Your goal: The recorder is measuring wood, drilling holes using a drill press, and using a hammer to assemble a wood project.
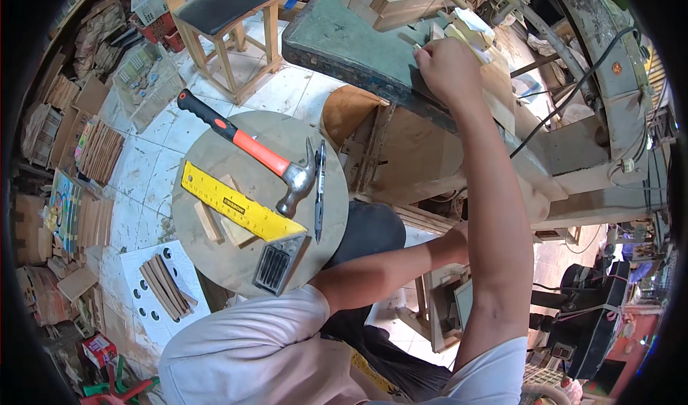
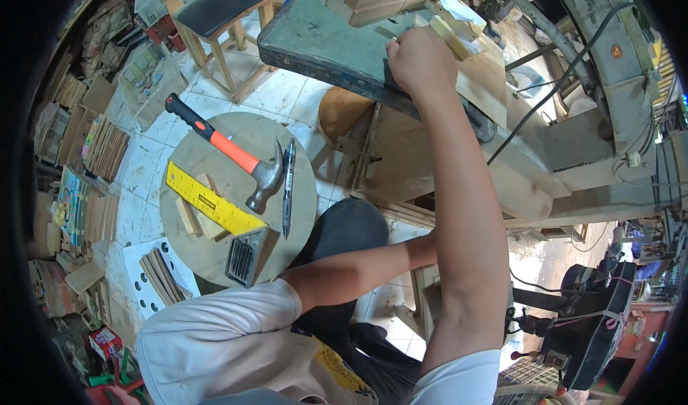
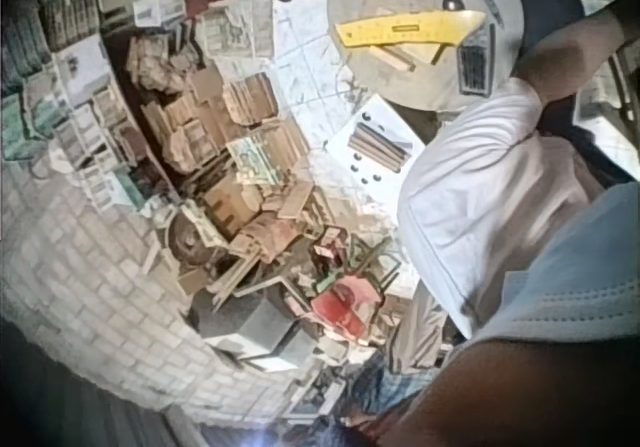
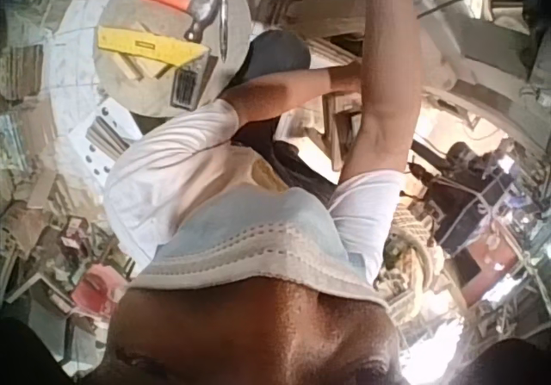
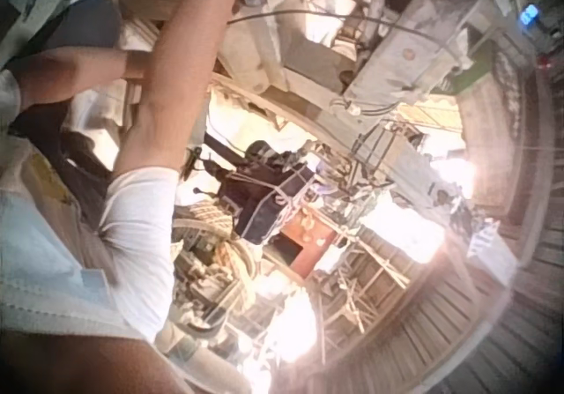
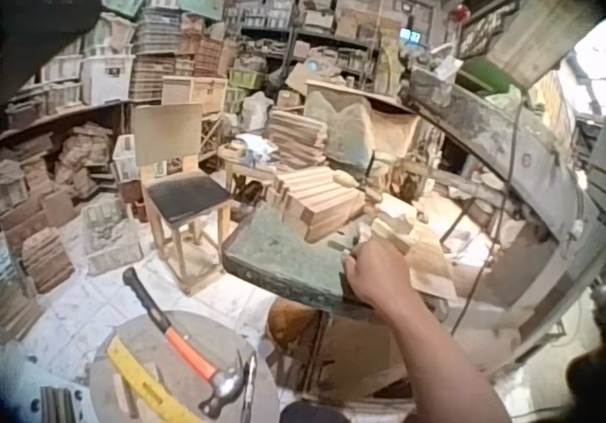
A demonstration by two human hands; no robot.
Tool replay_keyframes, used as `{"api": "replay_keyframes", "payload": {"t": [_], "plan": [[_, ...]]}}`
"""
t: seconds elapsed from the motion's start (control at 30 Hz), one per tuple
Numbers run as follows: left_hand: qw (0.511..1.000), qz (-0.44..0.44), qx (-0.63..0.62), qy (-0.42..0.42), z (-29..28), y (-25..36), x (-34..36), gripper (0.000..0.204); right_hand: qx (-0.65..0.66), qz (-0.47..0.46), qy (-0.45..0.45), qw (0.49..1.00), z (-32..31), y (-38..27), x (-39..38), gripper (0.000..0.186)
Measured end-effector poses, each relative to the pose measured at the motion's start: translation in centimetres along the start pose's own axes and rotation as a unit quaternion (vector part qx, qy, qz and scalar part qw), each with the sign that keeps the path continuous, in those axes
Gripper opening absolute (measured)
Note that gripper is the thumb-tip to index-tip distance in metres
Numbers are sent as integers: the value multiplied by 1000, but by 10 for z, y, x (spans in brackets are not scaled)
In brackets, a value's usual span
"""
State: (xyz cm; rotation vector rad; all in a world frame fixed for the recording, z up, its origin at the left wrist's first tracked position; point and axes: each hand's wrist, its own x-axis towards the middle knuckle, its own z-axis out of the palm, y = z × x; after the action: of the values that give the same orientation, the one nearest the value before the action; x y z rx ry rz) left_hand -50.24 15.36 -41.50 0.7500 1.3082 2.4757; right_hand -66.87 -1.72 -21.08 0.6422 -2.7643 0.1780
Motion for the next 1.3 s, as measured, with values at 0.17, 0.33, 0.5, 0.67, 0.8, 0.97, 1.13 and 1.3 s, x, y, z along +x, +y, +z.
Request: {"api": "replay_keyframes", "payload": {"t": [0.17, 0.33, 0.5, 0.67, 0.8, 0.97, 1.13, 1.3], "plan": [[964, 73, 255, -17, -3, -9, 12, 49, -63, 72, -89, 991, 17, -9, 18, 31], [985, 108, 134, 7, 9, -26, 11, 48, -88, 10, 28, 996, 12, -4, 13, 29], [957, 94, 257, 94, -18, 37, 0, 36, 253, 67, 80, 962, -42, -19, -96, 18], [990, -121, -70, -8, 9, 71, 12, 18, 430, 218, 154, 862, -76, 70, -285, 11], [941, -269, -149, -143, 30, 63, 2, 26, 409, 348, 171, 826, -85, 98, -393, 12], [920, -270, -40, -280, 83, 51, -27, 23, 446, 441, 250, 738, -68, 105, -474, 24], [916, -221, 70, -328, 131, 22, -44, 11, 437, 435, 307, 725, -53, 112, -529, 23], [917, -216, 79, -326, 151, 8, -54, 8, 499, 436, 361, 657, -48, 106, -552, 7]]}}
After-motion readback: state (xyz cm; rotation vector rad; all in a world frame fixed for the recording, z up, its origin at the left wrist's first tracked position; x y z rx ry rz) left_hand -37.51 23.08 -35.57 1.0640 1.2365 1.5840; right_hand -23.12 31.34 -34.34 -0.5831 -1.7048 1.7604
